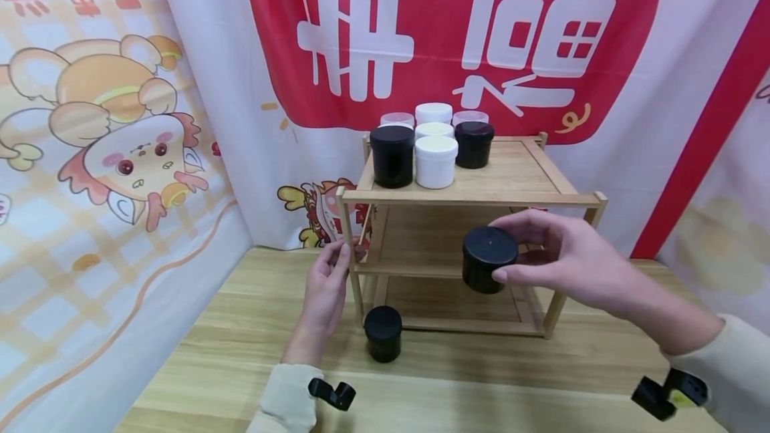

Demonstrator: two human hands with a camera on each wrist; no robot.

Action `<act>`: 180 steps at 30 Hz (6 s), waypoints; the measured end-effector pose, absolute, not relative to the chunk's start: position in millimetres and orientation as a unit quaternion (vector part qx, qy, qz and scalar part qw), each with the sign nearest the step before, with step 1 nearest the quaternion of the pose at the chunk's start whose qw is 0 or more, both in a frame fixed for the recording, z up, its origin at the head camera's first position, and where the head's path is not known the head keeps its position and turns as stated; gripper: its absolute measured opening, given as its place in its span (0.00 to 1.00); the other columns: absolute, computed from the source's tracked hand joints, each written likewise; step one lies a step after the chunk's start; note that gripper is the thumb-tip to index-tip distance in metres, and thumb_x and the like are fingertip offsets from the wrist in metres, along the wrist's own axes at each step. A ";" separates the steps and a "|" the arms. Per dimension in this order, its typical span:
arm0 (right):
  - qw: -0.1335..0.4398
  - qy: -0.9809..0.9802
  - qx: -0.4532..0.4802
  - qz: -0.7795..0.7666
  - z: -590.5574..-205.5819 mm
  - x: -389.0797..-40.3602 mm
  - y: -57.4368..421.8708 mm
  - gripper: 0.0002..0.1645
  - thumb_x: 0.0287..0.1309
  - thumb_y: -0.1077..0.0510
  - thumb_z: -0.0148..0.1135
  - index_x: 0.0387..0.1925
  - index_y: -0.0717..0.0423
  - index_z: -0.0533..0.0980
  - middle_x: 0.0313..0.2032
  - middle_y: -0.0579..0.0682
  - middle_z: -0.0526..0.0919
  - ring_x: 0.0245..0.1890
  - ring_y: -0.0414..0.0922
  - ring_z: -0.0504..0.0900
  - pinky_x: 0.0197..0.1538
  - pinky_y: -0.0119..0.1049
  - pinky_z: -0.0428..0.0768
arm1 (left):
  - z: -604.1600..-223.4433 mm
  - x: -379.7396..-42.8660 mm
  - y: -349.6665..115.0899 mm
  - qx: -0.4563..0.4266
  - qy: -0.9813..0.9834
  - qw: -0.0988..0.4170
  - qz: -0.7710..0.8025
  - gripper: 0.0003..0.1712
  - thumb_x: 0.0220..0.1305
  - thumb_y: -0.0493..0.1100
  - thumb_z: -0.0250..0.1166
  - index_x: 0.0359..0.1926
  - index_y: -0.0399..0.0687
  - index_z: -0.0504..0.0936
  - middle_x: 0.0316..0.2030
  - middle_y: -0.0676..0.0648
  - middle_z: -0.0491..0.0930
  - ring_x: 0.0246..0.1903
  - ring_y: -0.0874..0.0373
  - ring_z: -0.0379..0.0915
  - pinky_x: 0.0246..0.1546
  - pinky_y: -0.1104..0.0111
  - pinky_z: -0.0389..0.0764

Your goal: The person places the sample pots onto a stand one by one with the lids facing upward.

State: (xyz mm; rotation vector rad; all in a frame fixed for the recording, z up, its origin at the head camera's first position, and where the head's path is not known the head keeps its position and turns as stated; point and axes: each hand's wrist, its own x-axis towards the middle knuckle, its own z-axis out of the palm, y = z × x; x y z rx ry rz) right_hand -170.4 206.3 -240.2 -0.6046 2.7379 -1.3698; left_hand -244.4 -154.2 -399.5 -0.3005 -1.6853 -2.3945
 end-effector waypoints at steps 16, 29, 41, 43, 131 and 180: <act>-0.009 0.883 -0.134 -0.449 -202.0 -195.4 212.8 0.38 0.66 0.42 0.76 0.73 0.41 0.73 0.63 0.53 0.84 0.56 0.47 0.86 0.52 0.32 0.87 | -398.5 -243.7 -154.2 -0.105 -0.568 0.094 -0.811 0.17 0.85 0.47 0.57 0.64 0.43 0.77 0.67 0.39 0.76 0.61 0.59 0.79 0.73 0.70 0.73; -0.036 0.866 -0.105 -0.488 -187.4 -205.9 208.7 0.39 0.67 0.38 0.73 0.74 0.40 0.72 0.61 0.47 0.81 0.57 0.47 0.81 0.49 0.33 0.88 | -398.1 -244.4 -155.5 -0.106 -0.571 0.092 -0.809 0.19 0.85 0.47 0.57 0.66 0.42 0.76 0.68 0.40 0.75 0.63 0.58 0.79 0.73 0.70 0.73; -0.060 0.875 -0.070 -0.476 -187.0 -221.8 197.0 0.49 0.59 0.29 0.74 0.77 0.36 0.70 0.69 0.50 0.77 0.64 0.51 0.77 0.51 0.34 0.86 | -400.0 -243.3 -153.9 -0.102 -0.565 0.092 -0.813 0.15 0.85 0.46 0.57 0.63 0.47 0.78 0.65 0.43 0.78 0.61 0.59 0.78 0.76 0.64 0.71; -0.060 0.876 -0.068 -0.474 -186.5 -224.9 194.7 0.49 0.59 0.29 0.74 0.77 0.37 0.69 0.70 0.51 0.77 0.65 0.51 0.76 0.52 0.34 0.84 | -399.9 -243.3 -153.7 -0.103 -0.566 0.093 -0.813 0.16 0.85 0.47 0.57 0.64 0.46 0.77 0.64 0.43 0.78 0.61 0.59 0.79 0.74 0.67 0.72; -0.143 0.774 -0.038 -0.616 -191.4 -181.9 206.5 0.43 0.58 0.38 0.79 0.72 0.39 0.73 0.63 0.38 0.81 0.61 0.35 0.81 0.51 0.16 0.82 | -397.9 -245.3 -153.9 -0.110 -0.561 0.106 -0.814 0.22 0.84 0.42 0.56 0.68 0.29 0.71 0.65 0.42 0.79 0.61 0.60 0.77 0.70 0.72 0.74; -0.056 0.769 -0.201 -0.605 -364.3 -192.6 169.3 0.32 0.62 0.63 0.78 0.66 0.57 0.77 0.63 0.54 0.85 0.59 0.44 0.87 0.62 0.34 0.86 | -379.1 -246.4 -177.5 -0.149 -0.594 0.047 -0.789 0.27 0.81 0.37 0.60 0.73 0.26 0.67 0.67 0.34 0.77 0.61 0.56 0.81 0.69 0.65 0.80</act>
